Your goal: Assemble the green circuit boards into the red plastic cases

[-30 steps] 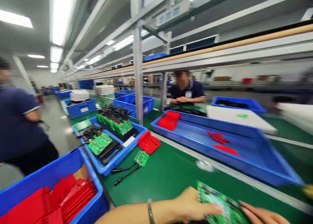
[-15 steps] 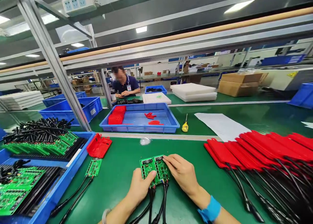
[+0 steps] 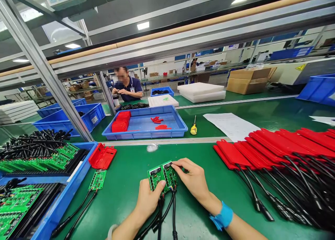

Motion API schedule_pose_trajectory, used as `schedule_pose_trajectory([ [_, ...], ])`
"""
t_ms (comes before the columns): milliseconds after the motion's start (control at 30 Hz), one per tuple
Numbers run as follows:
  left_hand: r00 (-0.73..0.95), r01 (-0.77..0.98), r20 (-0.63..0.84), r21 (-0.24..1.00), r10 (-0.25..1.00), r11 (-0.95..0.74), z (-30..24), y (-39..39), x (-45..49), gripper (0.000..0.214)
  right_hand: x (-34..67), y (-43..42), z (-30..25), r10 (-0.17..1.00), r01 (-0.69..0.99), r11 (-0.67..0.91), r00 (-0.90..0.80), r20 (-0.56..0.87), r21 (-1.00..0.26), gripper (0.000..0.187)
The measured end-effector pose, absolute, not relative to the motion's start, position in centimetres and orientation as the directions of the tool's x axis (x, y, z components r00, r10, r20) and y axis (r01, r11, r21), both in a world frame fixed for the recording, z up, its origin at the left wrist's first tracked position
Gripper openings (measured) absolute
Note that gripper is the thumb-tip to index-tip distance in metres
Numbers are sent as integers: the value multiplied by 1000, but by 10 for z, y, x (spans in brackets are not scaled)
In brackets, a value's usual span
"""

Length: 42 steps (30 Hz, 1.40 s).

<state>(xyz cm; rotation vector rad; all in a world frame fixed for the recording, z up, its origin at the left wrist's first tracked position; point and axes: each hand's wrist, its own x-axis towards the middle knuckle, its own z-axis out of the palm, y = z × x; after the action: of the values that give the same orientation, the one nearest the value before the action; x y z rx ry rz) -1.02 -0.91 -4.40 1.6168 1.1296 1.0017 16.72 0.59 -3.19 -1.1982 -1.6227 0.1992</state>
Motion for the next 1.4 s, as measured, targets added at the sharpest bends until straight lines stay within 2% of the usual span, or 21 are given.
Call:
schedule_pose_trajectory([
  [233,260,272,150,936,954,-222,-41,-13,-11,40,174,10,-28,846,609,402,40,532,-684,17],
  [333,231,255,93,955,968,-153,-43,-11,-9,41,170,3,-24,860,620,405,-7,511,-672,17],
  [467,181,128,-56,991,982,33,-46,-6,-7,42,150,-19,-10,850,509,524,-260,459,-682,17],
  [567,195,98,-41,995,980,22,-44,-6,-6,42,141,-29,-2,780,408,624,-382,496,-667,14],
  [700,263,180,-2,982,965,-48,-39,-13,-3,39,144,-20,-8,767,535,617,-244,593,-578,14],
  [833,283,236,22,968,959,-92,-38,-19,0,40,150,-11,-16,761,596,582,-161,628,-553,12],
  [933,280,240,49,963,959,-120,-39,-19,0,40,151,-11,-17,744,611,585,-144,652,-533,7],
  [1400,261,303,106,935,959,-186,-41,-19,0,38,150,-18,-15,569,697,646,-169,805,-311,11],
])
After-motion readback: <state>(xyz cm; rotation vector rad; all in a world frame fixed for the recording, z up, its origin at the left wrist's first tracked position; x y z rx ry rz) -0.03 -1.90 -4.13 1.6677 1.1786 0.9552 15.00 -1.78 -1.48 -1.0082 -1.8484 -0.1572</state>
